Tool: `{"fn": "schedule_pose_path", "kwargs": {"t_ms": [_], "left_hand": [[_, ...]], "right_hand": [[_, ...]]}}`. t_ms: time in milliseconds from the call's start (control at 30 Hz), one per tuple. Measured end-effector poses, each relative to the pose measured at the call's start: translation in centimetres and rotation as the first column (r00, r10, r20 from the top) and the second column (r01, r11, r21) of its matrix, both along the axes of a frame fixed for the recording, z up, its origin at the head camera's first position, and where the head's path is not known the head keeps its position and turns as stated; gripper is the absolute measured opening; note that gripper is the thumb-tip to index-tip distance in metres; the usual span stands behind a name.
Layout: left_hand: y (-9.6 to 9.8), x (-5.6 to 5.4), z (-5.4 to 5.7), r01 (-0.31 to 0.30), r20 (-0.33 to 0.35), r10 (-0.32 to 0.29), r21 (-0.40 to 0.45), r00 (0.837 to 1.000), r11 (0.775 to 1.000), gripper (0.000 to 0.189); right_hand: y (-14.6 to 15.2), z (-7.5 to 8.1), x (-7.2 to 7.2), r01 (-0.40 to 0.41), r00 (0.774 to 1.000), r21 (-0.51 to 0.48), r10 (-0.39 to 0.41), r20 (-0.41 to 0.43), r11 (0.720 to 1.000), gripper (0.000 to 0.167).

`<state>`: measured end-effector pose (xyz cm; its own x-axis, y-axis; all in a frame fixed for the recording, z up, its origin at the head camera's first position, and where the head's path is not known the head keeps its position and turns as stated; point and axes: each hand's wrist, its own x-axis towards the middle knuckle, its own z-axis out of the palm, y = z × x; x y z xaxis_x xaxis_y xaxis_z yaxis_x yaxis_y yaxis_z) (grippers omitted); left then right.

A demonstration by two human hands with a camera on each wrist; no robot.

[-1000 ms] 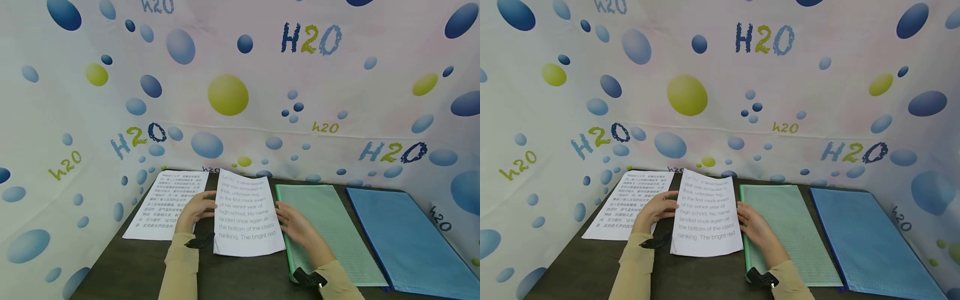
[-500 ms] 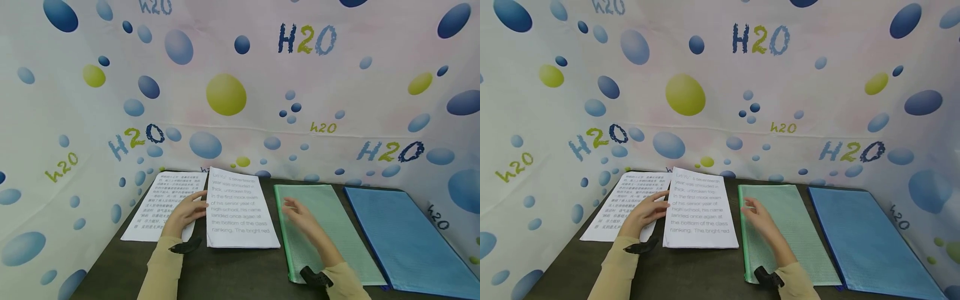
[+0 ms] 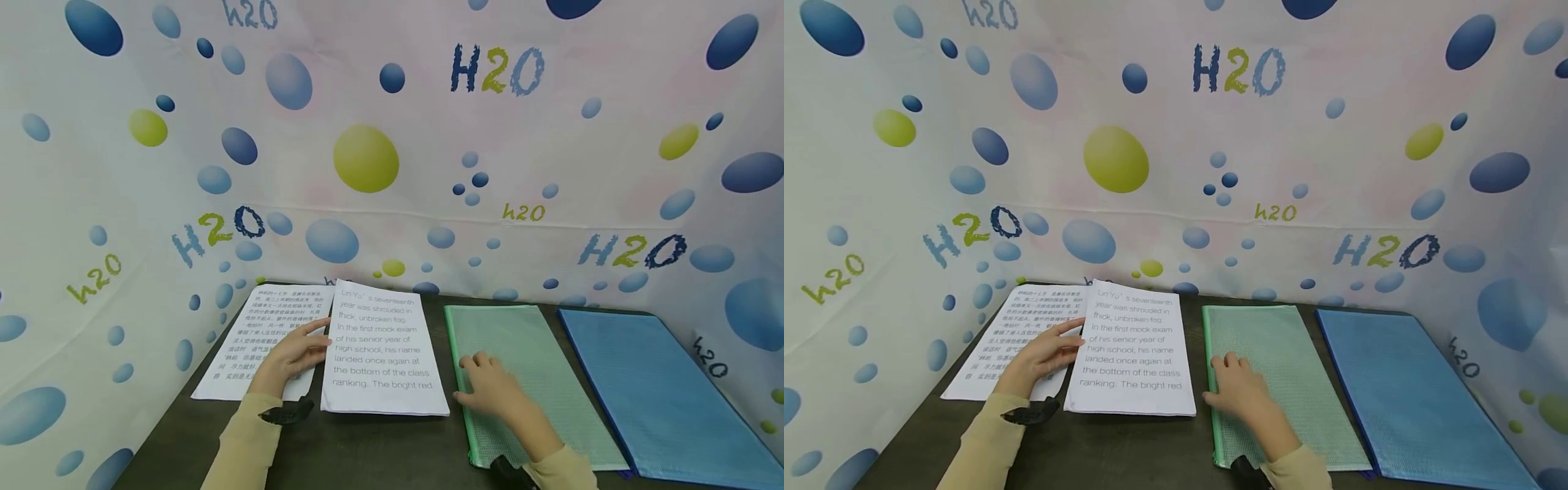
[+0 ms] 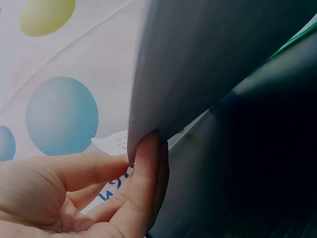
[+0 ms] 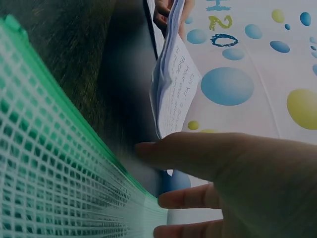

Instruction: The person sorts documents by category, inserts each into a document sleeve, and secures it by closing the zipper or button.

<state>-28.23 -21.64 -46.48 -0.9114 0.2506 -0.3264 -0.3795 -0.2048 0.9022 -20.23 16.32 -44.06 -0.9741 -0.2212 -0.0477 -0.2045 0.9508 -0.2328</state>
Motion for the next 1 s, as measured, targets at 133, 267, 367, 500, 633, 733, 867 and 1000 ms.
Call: {"fn": "schedule_pose_path", "kwargs": {"t_ms": [133,267,367,500,633,733,867,1000], "left_hand": [[-0.1,0.0,0.2,0.025,0.002,-0.025,0.045,1.0,0.999,0.073],[-0.1,0.1,0.2,0.034,0.008,-0.035,0.072,0.999,0.997,0.073],[0.0,0.1,0.3,0.045,0.014,-0.046,0.091,0.999,0.995,0.075],[-0.1,0.1,0.5,0.062,0.019,-0.065,0.116,0.998,0.991,0.075],[-0.3,0.2,0.6,0.078,0.012,-0.081,0.147,0.997,0.986,0.075],[-0.5,0.3,0.8,0.085,0.01,-0.088,0.166,0.996,0.983,0.075],[-0.6,0.4,0.8,0.075,0.026,-0.081,0.181,0.996,0.981,0.076],[-0.6,0.4,0.7,0.074,0.029,-0.081,0.19,0.996,0.979,0.076]], "right_hand": [[-0.2,0.0,0.3,0.014,0.996,-0.008,-0.013,0.091,1.0,0.063],[-0.5,-0.4,0.3,0.035,0.996,-0.017,-0.033,0.082,0.999,0.067],[-0.6,-0.6,0.3,0.042,0.998,-0.027,-0.041,0.045,0.999,0.066],[-0.6,-0.9,0.0,0.051,0.999,-0.068,-0.05,0.015,0.996,0.059],[-0.5,-0.9,-0.4,0.048,0.999,-0.135,-0.046,0.017,0.99,0.051],[-0.3,-0.7,-0.6,0.039,0.999,-0.161,-0.038,0.009,0.986,0.048],[-0.4,-0.8,-0.7,0.028,0.999,-0.17,-0.034,-0.031,0.985,0.028],[-0.7,-1.0,-0.8,0.018,0.995,-0.185,-0.036,-0.093,0.983,0.024]]}}
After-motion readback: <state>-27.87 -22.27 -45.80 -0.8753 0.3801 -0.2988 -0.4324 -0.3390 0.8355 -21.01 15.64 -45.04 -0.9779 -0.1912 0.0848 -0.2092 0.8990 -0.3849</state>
